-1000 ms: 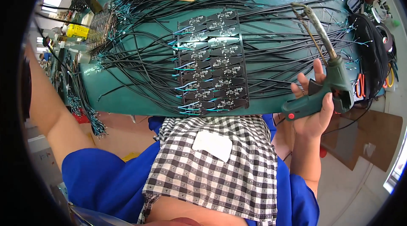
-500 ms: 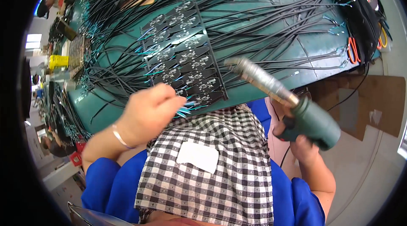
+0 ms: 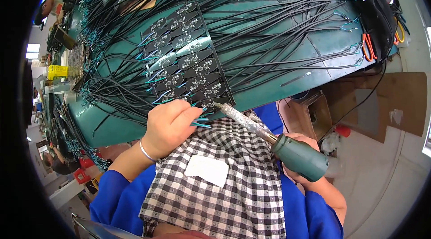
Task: The person solders multiple wires onto small circuit boards using a soldering iron.
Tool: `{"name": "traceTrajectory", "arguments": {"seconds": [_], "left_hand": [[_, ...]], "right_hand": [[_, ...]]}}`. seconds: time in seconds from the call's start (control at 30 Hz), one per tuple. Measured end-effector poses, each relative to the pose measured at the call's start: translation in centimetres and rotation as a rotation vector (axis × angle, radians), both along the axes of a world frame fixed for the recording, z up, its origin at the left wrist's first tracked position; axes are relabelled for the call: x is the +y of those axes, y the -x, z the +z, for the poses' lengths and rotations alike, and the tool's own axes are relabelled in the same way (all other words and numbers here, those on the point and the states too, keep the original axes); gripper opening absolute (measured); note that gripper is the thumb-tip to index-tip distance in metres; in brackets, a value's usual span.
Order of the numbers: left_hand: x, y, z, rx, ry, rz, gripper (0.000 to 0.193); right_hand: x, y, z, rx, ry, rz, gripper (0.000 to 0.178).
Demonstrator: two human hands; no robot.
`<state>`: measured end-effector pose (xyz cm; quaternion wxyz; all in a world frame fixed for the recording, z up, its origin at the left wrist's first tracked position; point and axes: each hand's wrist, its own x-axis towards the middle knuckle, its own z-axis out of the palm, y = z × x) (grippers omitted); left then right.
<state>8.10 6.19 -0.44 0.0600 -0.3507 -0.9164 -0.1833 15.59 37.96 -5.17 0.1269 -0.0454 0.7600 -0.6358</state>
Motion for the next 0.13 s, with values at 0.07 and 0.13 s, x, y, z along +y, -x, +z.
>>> {"name": "traceTrajectory", "arguments": {"seconds": [0.07,0.13], "left_hand": [[0.2,0.3,0.0,-0.026,-0.113,0.066,0.032],[0.2,0.6,-0.1,-0.023,-0.114,0.070,0.033]], "right_hand": [[0.6,0.0,1.0,-0.112,-0.069,0.050,0.040],[0.1,0.2,1.7,-0.279,-0.120,0.066,0.049]]}}
